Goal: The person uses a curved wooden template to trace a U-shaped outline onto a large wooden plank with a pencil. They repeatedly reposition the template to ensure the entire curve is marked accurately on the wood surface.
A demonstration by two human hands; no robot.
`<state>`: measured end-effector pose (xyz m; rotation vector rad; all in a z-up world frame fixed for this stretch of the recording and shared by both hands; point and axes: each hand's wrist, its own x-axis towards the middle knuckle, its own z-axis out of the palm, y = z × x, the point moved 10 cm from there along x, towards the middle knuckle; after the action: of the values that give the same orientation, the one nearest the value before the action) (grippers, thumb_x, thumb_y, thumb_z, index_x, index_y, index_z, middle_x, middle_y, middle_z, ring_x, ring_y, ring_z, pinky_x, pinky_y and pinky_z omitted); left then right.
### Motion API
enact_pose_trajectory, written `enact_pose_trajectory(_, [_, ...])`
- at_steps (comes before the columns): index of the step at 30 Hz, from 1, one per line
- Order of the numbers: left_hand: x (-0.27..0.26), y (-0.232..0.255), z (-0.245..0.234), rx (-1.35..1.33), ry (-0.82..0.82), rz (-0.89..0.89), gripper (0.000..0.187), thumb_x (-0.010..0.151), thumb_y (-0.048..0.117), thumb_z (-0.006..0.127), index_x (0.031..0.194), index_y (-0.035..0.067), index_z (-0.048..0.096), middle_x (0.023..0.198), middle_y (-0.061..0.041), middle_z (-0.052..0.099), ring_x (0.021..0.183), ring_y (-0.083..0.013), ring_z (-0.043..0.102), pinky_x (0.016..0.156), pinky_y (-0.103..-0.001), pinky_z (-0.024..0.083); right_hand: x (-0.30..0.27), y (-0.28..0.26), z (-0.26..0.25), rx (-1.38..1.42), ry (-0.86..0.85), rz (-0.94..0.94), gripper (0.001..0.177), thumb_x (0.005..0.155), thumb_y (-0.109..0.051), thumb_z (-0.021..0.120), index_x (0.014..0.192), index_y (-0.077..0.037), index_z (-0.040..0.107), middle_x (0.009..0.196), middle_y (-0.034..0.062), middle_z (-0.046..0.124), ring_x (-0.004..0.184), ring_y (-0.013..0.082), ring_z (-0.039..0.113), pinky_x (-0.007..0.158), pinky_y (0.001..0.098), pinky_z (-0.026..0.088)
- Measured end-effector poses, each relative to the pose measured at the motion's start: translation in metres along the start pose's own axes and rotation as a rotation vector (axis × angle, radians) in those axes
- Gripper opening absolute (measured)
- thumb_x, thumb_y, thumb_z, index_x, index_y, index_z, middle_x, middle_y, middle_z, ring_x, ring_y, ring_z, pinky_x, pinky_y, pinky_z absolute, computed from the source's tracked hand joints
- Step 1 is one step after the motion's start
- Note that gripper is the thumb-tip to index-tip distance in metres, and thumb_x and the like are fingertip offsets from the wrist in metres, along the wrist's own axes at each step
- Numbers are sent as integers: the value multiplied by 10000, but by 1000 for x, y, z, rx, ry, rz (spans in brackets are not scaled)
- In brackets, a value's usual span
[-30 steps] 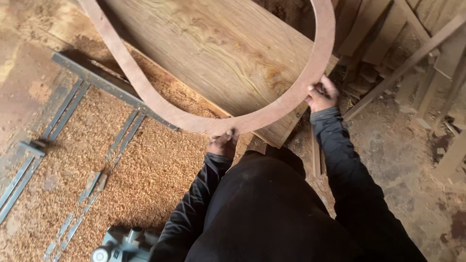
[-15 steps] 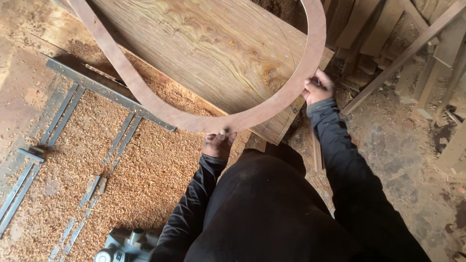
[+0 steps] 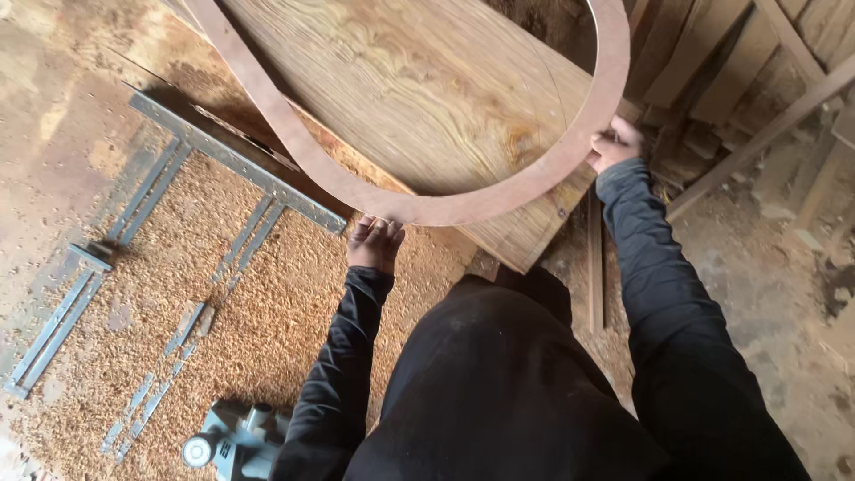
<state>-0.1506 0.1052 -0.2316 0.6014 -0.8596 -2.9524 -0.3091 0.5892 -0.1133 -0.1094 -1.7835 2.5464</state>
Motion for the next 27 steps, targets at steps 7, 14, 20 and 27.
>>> enact_pose_trajectory(7, [17,7,13,140,116,35,396,924,-47,638,1282,47,498,1033,-170,711,902,-302,735,784,-440,649,31,-20,11,-117,-15,-1,360,930,140,615,1225,-65,622,1012,-6,625,905,115,618,784,322,549])
enact_pose_trajectory(14, [31,-4,42,371,242,-26,548,915,11,697,1398,-29,443,1088,-230,719,884,-295,749,758,-409,673,70,-48,13,-539,-47,-160,411,966,80,644,1369,2,656,1142,16,694,964,104,641,848,267,534])
enact_pose_trajectory(20, [59,-9,37,602,333,42,562,898,105,747,1374,-48,490,1036,-197,725,808,-236,731,593,-317,596,113,-53,22,-618,-177,-199,369,929,100,631,1295,51,641,1160,28,694,1030,114,655,915,268,539])
enact_pose_trajectory(27, [77,23,27,1109,474,281,790,774,204,923,1374,-32,465,1112,-180,699,904,-183,706,747,-291,606,158,-42,12,-583,-178,-161,348,904,93,623,1241,10,656,1073,-4,689,961,95,647,844,269,544])
